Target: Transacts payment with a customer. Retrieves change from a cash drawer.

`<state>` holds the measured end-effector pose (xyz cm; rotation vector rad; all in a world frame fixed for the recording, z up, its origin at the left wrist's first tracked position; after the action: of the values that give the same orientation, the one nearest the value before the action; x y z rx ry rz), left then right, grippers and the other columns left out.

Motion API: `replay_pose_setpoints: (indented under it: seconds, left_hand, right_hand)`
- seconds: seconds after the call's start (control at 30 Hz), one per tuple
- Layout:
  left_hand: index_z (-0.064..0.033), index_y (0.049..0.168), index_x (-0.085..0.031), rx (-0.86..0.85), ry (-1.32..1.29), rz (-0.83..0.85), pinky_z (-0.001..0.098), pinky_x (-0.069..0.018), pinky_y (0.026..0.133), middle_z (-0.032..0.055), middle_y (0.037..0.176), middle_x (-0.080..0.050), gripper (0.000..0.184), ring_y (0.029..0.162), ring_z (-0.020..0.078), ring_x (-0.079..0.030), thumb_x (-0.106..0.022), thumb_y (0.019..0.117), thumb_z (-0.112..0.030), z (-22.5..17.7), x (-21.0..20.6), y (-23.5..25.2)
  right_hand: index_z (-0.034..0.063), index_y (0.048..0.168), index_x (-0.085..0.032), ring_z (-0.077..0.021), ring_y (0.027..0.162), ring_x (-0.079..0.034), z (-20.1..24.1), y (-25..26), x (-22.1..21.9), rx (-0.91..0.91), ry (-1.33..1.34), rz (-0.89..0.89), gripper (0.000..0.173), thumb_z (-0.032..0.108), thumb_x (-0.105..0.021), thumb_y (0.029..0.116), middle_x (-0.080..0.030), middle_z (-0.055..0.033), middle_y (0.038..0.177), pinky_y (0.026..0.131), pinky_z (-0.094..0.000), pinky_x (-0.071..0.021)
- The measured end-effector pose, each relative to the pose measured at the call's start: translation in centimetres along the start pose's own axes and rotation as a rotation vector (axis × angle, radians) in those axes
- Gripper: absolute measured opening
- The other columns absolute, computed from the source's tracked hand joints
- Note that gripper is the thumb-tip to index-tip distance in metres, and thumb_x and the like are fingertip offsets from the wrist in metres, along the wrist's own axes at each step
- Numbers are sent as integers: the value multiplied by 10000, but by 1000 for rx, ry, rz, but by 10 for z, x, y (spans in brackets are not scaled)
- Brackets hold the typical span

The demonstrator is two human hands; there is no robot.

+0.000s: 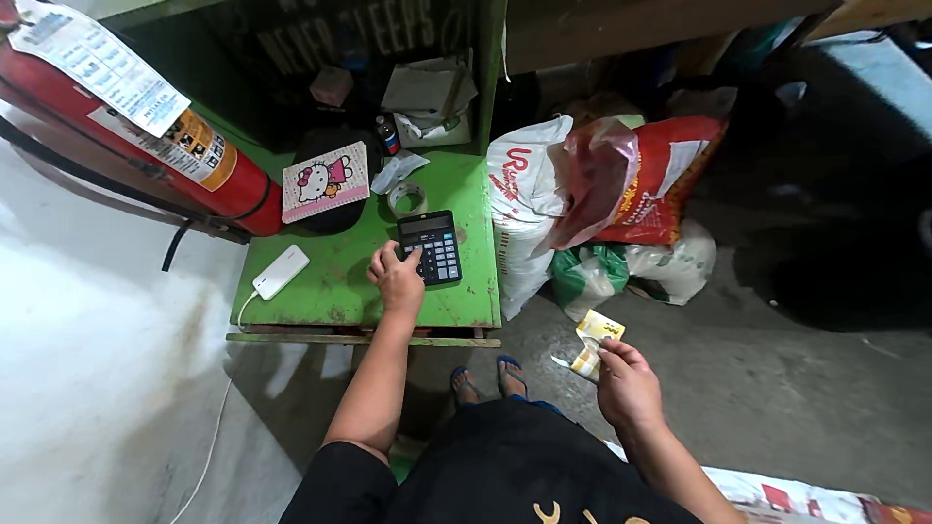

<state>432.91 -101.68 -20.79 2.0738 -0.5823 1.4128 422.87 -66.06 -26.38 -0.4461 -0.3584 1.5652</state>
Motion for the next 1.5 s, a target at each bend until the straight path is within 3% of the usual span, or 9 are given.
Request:
replay_pose_setpoints:
  seconds: [0.4,0.6,0.7,0.77,0.87,0.97,1.27,1.4,1.5]
  left_hand:
    - [-312,1169,-781,-87,5,97,659,-314,1092,163,1459,-514,483,1405,428,-386,-636,891,56,-20,-7,-21]
    - [-241,1178,-767,-130,46,347,619,-321,1118,134,1525,-471,315,1440,378,-376,-637,936,-86,-26,-9,-48]
    - [-79,1043,-774,-242,-33,262,544,-484,984,160,1156,-695,251,1115,338,-656,-568,948,-186,0,-6,-91]
    - [-43,992,-752,-289,-28,202,516,-532,955,143,1029,-725,329,1016,318,-705,-543,991,-297,27,-15,-120]
    - [-49,1214,-714,-192,-2,370,557,-353,1180,157,1248,-703,521,1267,345,-618,-484,1045,-485,40,-13,-133]
    - [-67,1233,-717,-73,-36,531,509,-315,1200,131,1272,-698,563,1299,297,-590,-434,1065,-523,36,-7,-131]
    - [-45,1113,-741,-181,-158,564,515,-418,1104,137,1141,-734,489,1165,305,-657,-504,1047,-468,68,18,-215]
    - [-75,1048,-761,-262,-245,521,490,-493,1032,97,1069,-758,380,1096,267,-696,-511,1057,-361,88,27,-254]
    - [-38,1019,-769,-113,-432,535,465,-505,1043,110,1058,-768,346,1098,254,-708,-491,1064,-237,111,44,-258]
  right_hand:
    - [20,1078,-564,-73,753,-625,0,2,2,-11,5,4,152,-60,-502,964,-601,-25,942,686,-243,-565]
    - [2,1090,-598,-84,731,-629,3,-1,-3,-48,-24,12,151,-35,-500,981,-629,-43,949,658,-255,-564]
    - [-9,1081,-616,-77,724,-645,11,-5,-9,23,-62,58,154,-28,-506,975,-649,-39,929,659,-248,-572]
    - [-21,1086,-621,-68,757,-650,17,-11,-20,114,-110,135,165,-18,-516,960,-657,-34,941,687,-238,-572]
    - [-43,1138,-617,-75,857,-650,22,-23,-47,212,-209,292,207,27,-539,959,-659,-60,1012,775,-258,-567]
    - [-46,1152,-627,-104,859,-651,11,-42,-76,203,-243,423,209,24,-550,970,-664,-81,1017,796,-298,-567]
    - [75,1038,-669,-117,875,-683,-13,-103,-136,-35,-98,712,367,213,-328,1032,-707,-22,926,816,-335,-587]
    - [32,1105,-652,-155,918,-682,-54,-118,-155,-163,-274,739,418,224,-284,1058,-705,-66,989,836,-374,-578]
    - [2,1175,-634,-184,921,-694,-84,-128,-172,-241,-346,766,401,228,-320,1069,-707,-103,1029,814,-398,-592]
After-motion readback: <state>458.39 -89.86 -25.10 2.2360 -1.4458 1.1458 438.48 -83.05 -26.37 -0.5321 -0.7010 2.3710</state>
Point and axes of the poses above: each hand's wrist, its own y-axis towards the middle knuckle, its own x-axis out of the back of the hand, z = x × y, the point moved 4 cm from there along y, towards the middle knuckle
